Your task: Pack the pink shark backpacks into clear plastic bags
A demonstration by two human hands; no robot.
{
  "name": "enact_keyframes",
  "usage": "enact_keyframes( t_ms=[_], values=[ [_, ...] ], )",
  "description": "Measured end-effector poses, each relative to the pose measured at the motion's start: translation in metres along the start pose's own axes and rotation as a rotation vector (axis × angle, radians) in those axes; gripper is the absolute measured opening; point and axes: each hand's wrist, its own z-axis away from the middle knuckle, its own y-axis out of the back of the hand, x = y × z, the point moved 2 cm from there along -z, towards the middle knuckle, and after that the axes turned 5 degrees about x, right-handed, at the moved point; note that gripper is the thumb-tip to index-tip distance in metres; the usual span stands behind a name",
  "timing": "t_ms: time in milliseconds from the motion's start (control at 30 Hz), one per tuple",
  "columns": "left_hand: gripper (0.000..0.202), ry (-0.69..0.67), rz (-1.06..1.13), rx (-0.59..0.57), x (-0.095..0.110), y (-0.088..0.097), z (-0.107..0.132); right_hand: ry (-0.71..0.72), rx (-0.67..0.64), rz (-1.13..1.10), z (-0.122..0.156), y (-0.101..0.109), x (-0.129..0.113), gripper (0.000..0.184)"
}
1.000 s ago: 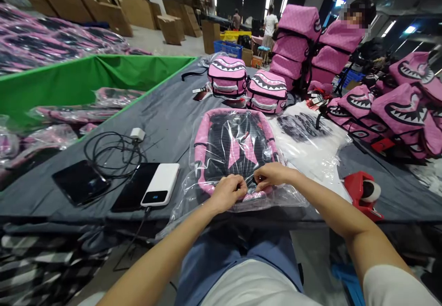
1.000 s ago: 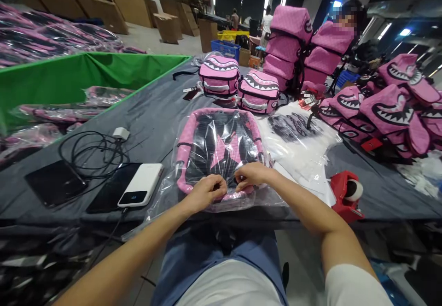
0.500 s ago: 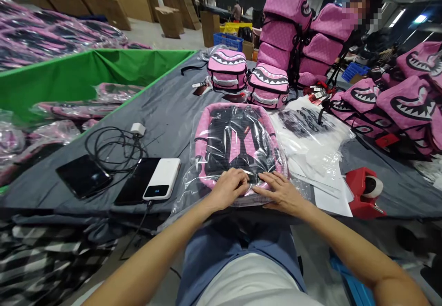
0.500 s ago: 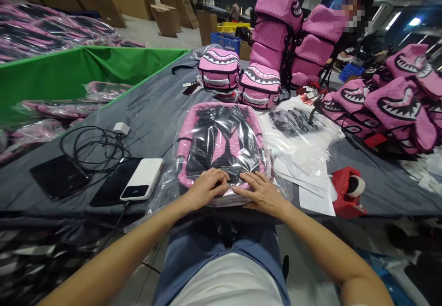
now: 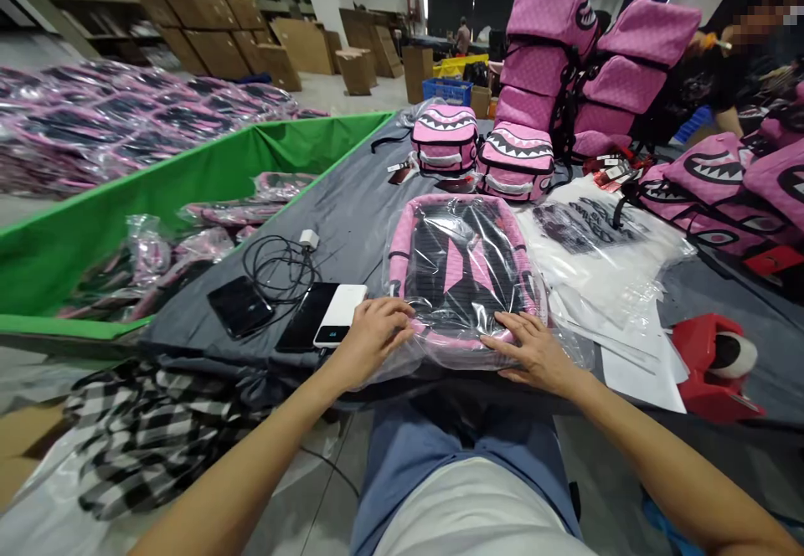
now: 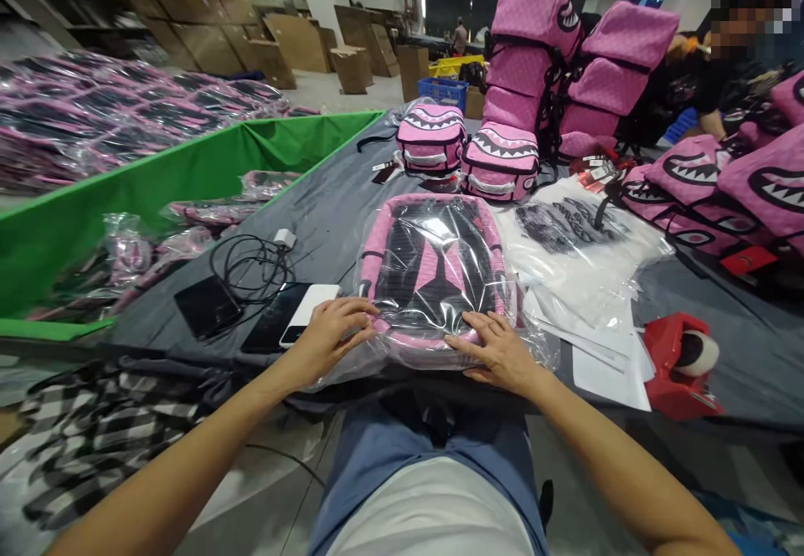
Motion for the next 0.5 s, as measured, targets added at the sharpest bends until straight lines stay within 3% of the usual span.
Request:
enact_keyframes(
  t_ms=[133,200,267,367,500],
  values=[
    [0.023,0.061,0.083,-0.085,-0.005,-0.003,-0.019,-0.037,0.053,-0.179,-0.001,0.015,-0.005,0.060],
    [0.027,0.089,0.182,-0.124,-0.008,-0.005,-0.022,-0.150,0.171,-0.316,0.008,0.030,-0.007,0.052],
    [0.029,0.102,0.269,-0.139,-0.010,-0.006,-0.023,-0.356,0.370,-0.355,0.031,0.049,-0.003,0.041],
    [0.032,0.116,0.321,-0.148,-0.010,-0.004,-0.023,-0.704,0.657,-0.122,0.094,0.079,0.020,0.026],
    [0.035,0.136,0.317,-0.185,-0.009,-0.001,-0.025,-1.163,0.712,0.377,0.206,0.113,0.070,0.044]
  ],
)
